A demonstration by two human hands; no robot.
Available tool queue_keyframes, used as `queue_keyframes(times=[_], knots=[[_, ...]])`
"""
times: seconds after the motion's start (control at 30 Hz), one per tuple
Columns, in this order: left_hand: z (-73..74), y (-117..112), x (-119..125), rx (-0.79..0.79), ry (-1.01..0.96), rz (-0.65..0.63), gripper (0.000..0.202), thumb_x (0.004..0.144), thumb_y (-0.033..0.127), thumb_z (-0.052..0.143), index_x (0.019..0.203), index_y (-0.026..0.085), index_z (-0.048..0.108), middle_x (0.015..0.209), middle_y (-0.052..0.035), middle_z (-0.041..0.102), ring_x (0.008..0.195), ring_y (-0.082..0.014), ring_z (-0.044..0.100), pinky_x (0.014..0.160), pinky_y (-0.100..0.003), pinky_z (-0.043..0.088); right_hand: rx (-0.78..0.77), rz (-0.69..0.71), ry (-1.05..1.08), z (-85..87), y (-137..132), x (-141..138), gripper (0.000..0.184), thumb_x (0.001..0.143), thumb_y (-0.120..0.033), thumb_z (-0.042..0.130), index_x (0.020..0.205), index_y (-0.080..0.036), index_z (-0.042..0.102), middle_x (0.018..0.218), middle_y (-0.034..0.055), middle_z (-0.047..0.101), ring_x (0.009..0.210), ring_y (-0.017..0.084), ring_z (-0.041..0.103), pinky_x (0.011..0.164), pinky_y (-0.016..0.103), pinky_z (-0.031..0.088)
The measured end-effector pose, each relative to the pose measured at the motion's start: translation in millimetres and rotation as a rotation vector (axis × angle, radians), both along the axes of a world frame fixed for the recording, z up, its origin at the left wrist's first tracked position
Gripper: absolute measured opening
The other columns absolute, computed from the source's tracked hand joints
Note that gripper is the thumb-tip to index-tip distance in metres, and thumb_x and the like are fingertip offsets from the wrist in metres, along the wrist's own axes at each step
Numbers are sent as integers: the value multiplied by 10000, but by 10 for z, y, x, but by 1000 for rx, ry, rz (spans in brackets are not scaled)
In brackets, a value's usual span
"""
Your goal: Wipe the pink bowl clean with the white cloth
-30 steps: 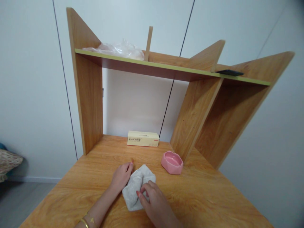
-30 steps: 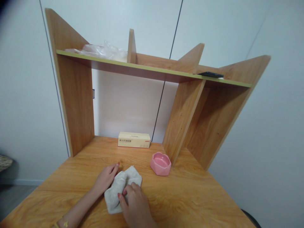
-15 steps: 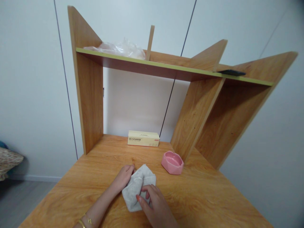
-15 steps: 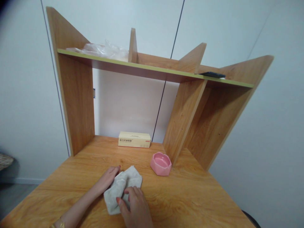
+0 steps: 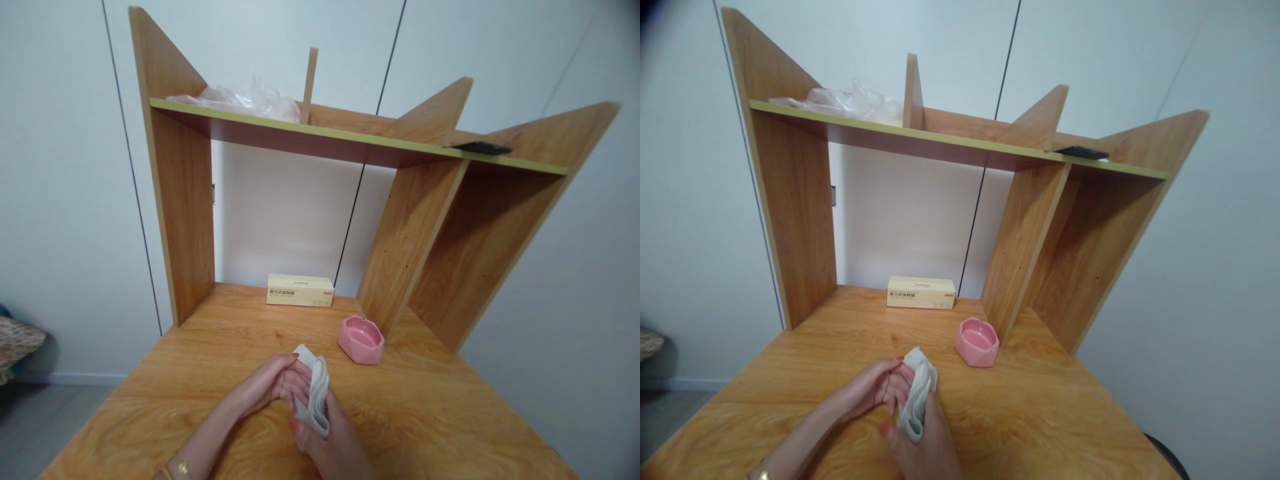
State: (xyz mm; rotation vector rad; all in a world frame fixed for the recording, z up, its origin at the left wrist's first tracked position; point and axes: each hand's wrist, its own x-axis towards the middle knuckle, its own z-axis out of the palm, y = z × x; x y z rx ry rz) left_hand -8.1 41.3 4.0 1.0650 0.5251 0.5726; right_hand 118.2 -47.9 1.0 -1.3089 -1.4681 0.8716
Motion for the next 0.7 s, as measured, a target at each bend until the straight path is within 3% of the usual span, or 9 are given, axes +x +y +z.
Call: queue_keyframes(times=[0.07, 0.17, 0.3, 0.43, 0.53, 0.6, 0.7], knots=[[29, -35, -1, -11, -65, -79, 437, 786, 465, 441, 824, 77, 639, 773, -123, 659, 651, -147, 606, 532, -197, 426, -76, -11, 201, 53, 7, 39, 500, 674, -424, 587, 1093, -157, 532, 1090, 108, 608, 977, 218, 577, 837, 296, 461], [15, -22, 8, 65, -124, -86, 422, 793, 451, 443, 819, 73, 630, 839, -150, 655, 683, -164, 605, 529, -204, 422, -127, -164, 272, 110, -1, 196, 432, 626, -435, 623, 937, -135, 615, 939, 109, 673, 866, 245, 618, 768, 311, 489], [-32, 61, 0, 316, -66, 164, 346, 787, 430, 461, 758, 117, 606, 754, -88, 645, 594, -124, 543, 464, -180, 348, -121, -339, 254, 115, -50, 568, 414, 571, -439, 652, 868, -150, 649, 877, 82, 695, 857, 261, 624, 752, 313, 492], [-1, 73, -33, 663, 180, 327, 224, 792, 302, 455, 766, 149, 617, 780, -42, 624, 736, -148, 535, 654, -228, 395, -144, -462, 209, 16, -128, 979, 433, 537, -439, 667, 861, -152, 640, 880, 80, 694, 880, 268, 617, 761, 310, 486], [18, 32, -29, 860, 331, 300, 196, 789, 228, 437, 807, 171, 624, 842, -37, 622, 835, -169, 533, 777, -272, 388, -98, -554, 190, -131, -200, 1190, 433, 549, -438, 654, 877, -163, 595, 814, 63, 691, 820, 246, 625, 702, 287, 494], [-1, 4, -14, 968, 394, 236, 199, 782, 192, 438, 842, 185, 628, 920, -40, 618, 911, -173, 522, 844, -283, 370, -60, -605, 178, -243, -252, 1282, 460, 578, -447, 628, 937, -175, 533, 739, 40, 670, 713, 215, 624, 566, 256, 490], [-55, -15, 3, 1084, 475, 153, 213, 747, 146, 465, 872, 209, 626, 1017, -30, 600, 993, -169, 497, 906, -286, 337, -75, -645, 145, -373, -329, 1396, 551, 601, -465, 596, 1048, -185, 435, 705, 12, 624, 478, 154, 543, 348, 225, 387]])
